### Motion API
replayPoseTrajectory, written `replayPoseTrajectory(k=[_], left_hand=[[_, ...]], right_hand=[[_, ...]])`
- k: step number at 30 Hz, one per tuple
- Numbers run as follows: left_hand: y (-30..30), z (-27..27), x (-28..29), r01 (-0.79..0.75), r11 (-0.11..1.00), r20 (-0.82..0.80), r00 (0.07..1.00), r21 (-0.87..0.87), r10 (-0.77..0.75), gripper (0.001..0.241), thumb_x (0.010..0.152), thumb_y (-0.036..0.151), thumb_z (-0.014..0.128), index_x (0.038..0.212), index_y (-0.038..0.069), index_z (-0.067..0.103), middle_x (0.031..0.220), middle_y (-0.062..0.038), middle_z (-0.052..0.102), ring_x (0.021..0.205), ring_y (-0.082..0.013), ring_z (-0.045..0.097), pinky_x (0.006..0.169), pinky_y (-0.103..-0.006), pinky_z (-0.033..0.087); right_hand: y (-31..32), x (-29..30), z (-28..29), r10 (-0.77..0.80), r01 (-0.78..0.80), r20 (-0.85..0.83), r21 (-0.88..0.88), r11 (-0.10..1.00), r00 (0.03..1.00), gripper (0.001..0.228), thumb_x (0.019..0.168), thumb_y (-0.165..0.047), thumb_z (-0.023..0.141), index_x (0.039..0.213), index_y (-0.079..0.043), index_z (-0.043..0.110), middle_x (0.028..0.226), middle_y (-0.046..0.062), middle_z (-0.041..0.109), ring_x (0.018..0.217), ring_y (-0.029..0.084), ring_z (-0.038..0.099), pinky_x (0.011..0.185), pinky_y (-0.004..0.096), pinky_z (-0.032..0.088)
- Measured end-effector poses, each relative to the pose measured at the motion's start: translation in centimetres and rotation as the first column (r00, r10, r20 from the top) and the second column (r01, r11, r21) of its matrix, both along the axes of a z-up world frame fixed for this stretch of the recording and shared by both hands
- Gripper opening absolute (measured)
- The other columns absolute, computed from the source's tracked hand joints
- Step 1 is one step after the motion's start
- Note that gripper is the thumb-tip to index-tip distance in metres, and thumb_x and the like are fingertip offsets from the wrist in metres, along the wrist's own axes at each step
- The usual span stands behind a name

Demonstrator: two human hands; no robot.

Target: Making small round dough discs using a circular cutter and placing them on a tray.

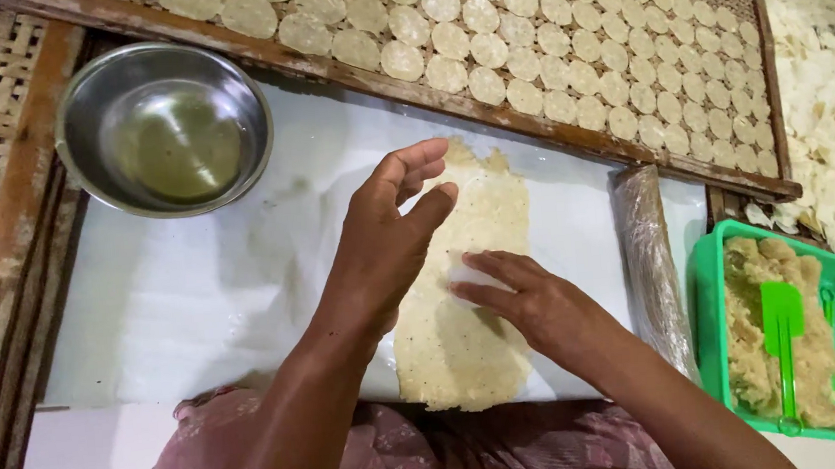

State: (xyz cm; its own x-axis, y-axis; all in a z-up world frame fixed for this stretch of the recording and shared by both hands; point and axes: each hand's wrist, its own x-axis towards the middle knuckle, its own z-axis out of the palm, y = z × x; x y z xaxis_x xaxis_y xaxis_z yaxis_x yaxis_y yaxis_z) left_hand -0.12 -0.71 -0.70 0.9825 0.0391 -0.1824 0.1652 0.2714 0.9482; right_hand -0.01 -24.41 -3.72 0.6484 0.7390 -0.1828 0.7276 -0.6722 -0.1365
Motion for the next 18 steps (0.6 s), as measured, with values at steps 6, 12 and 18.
replayPoseTrajectory(k=[6,12,18], left_hand=[[-0.1,0.5,-0.3,0.002,1.000,-0.006,1.000,0.025,-0.002,0.046,0.087,0.022,0.061,0.132,0.013,0.064,0.137,-0.014,0.067,0.142,-0.0281,0.054,0.108,-0.0416,0.047],[-0.1,0.2,-0.2,-0.005,1.000,0.003,1.000,-0.003,0.005,0.048,0.087,0.021,0.061,0.134,0.010,0.063,0.137,-0.014,0.065,0.139,-0.0262,0.056,0.107,-0.0408,0.047],[-0.1,0.1,-0.1,-0.009,1.000,-0.006,1.000,-0.001,0.009,0.048,0.086,0.021,0.061,0.133,0.011,0.063,0.137,-0.014,0.065,0.140,-0.0278,0.055,0.108,-0.0422,0.048]], right_hand=[[1.3,-0.3,1.0,-0.008,0.009,0.050,-0.020,1.000,0.999,0.054,0.078,-0.009,0.068,0.131,-0.020,0.069,0.146,0.006,0.058,0.129,0.026,0.056,0.101,0.039,0.052],[1.1,-0.1,0.6,0.072,-0.079,0.116,0.062,0.995,0.991,0.058,0.076,-0.012,0.077,0.133,-0.015,0.065,0.138,0.011,0.063,0.120,0.027,0.059,0.094,0.038,0.053],[1.3,0.0,0.0,0.074,-0.072,0.168,-0.017,0.997,0.983,0.055,0.081,-0.019,0.075,0.134,-0.008,0.063,0.136,0.014,0.061,0.115,0.027,0.059,0.092,0.038,0.053]])
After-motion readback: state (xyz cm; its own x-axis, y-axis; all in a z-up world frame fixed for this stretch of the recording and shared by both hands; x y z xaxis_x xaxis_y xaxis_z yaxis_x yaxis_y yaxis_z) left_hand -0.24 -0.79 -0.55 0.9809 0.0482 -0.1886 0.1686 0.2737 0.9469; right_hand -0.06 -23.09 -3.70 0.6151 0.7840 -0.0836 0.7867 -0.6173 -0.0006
